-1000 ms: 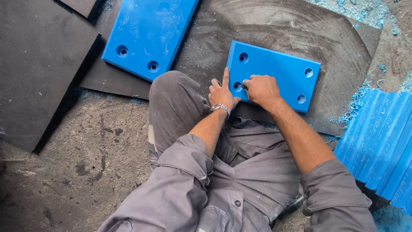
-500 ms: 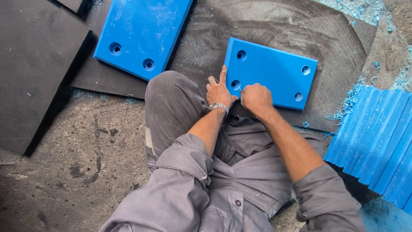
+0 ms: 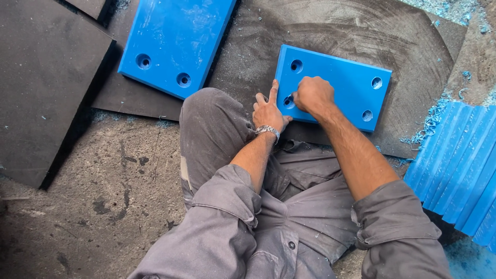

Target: Finishing edges and holes of blue plastic blocks using an angle grinder and deburring tool.

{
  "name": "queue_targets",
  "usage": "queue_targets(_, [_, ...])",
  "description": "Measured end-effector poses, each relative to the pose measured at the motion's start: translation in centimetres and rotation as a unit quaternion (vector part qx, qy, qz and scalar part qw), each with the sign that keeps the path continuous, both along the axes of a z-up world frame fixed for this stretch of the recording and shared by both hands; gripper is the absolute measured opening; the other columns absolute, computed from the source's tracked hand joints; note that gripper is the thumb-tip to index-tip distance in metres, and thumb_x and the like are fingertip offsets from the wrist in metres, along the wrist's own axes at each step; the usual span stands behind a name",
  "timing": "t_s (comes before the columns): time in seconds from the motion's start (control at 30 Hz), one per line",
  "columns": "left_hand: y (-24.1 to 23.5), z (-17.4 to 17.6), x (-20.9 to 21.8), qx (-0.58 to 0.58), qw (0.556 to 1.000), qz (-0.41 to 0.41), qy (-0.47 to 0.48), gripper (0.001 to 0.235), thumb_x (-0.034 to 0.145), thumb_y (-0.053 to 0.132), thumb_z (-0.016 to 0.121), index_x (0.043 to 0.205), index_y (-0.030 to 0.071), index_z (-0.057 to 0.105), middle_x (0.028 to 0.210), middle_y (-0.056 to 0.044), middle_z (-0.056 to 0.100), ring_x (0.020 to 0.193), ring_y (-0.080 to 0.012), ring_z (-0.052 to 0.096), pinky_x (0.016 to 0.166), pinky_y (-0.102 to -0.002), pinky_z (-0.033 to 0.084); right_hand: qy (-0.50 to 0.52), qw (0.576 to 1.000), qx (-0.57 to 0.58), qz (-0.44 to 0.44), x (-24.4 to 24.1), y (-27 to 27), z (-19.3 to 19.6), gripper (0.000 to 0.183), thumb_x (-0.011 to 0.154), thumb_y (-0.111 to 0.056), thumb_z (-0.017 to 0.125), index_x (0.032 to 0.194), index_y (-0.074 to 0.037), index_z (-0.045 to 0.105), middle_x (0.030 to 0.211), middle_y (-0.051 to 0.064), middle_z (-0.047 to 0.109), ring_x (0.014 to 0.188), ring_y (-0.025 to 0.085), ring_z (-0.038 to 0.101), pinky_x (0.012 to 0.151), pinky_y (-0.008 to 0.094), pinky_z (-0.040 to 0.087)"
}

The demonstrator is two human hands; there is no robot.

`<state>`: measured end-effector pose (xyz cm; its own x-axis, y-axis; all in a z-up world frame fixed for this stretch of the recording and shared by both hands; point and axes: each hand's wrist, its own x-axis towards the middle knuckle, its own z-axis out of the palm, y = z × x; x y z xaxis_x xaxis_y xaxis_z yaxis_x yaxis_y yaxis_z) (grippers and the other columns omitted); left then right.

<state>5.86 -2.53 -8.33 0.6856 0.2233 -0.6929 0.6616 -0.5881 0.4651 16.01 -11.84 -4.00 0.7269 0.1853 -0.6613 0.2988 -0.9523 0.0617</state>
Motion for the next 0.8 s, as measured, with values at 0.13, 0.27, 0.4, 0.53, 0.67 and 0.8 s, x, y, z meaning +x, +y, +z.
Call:
queue_targets(0.13, [-0.7,-0.8,-0.4,0.007,1.0,0.0,-0.01,0.13,0.062,0.038,0.098,0.16,0.04,0.013,0.128,-0.012,0.044,0.114,-0.0308,0.056,0.095,-0.046,0.052,0.015,0.999,-0.033,-0.022,0.6,-3.1,-0.6,0.029,0.084,-0.031,0.078,0.097,-0.006,0.079,0.096,0.022,0.074,0.091,0.041,0.072,0.077,0.05,0.059])
queue_targets(0.27, [-1.1,-0.5,0.0,0.006,0.998,0.029,-0.048,0.13,0.062,0.045,0.098,0.158,0.036,0.011,0.129,-0.015,0.043,0.117,-0.0324,0.051,0.095,-0.048,0.048,0.011,0.999,-0.015,-0.038,2.8,-4.4,1.9,0.03,0.089,-0.038,0.075,0.108,-0.016,0.08,0.103,0.016,0.076,0.097,0.037,0.071,0.081,0.049,0.058])
queue_targets(0.4, [-0.8,1.3,0.9,0.026,0.998,-0.018,-0.062,0.142,0.055,0.045,0.1,0.159,0.039,0.004,0.133,-0.016,0.041,0.117,-0.0323,0.049,0.091,-0.048,0.05,-0.068,0.995,0.062,0.024,4.6,-4.6,2.0,0.029,0.091,-0.037,0.074,0.116,-0.023,0.078,0.104,0.013,0.076,0.094,0.035,0.071,0.078,0.049,0.057])
queue_targets(0.53, [-0.9,1.3,0.9,0.033,0.998,-0.048,-0.038,0.145,0.054,0.044,0.1,0.16,0.043,0.002,0.133,-0.014,0.042,0.116,-0.0311,0.049,0.089,-0.047,0.051,-0.117,0.98,0.112,0.115,5.5,-3.3,0.6,0.029,0.089,-0.037,0.075,0.113,-0.022,0.08,0.1,0.011,0.074,0.092,0.034,0.07,0.074,0.05,0.057])
queue_targets(0.67, [-1.2,0.8,0.7,0.039,0.997,-0.051,-0.051,0.146,0.053,0.043,0.101,0.16,0.043,0.002,0.133,-0.014,0.043,0.114,-0.0317,0.05,0.089,-0.046,0.051,-0.154,0.961,0.117,0.198,7.1,-2.2,-0.7,0.025,0.09,-0.034,0.074,0.11,-0.021,0.08,0.096,0.008,0.073,0.089,0.033,0.071,0.071,0.049,0.057])
queue_targets(0.8, [-0.8,1.1,1.1,0.039,0.997,-0.056,-0.044,0.145,0.054,0.043,0.1,0.16,0.043,0.002,0.132,-0.014,0.043,0.113,-0.0317,0.05,0.089,-0.046,0.051,-0.159,0.958,0.088,0.22,8.2,-2.4,-1.1,0.021,0.091,-0.035,0.073,0.104,-0.02,0.081,0.095,0.008,0.074,0.087,0.034,0.071,0.069,0.05,0.056])
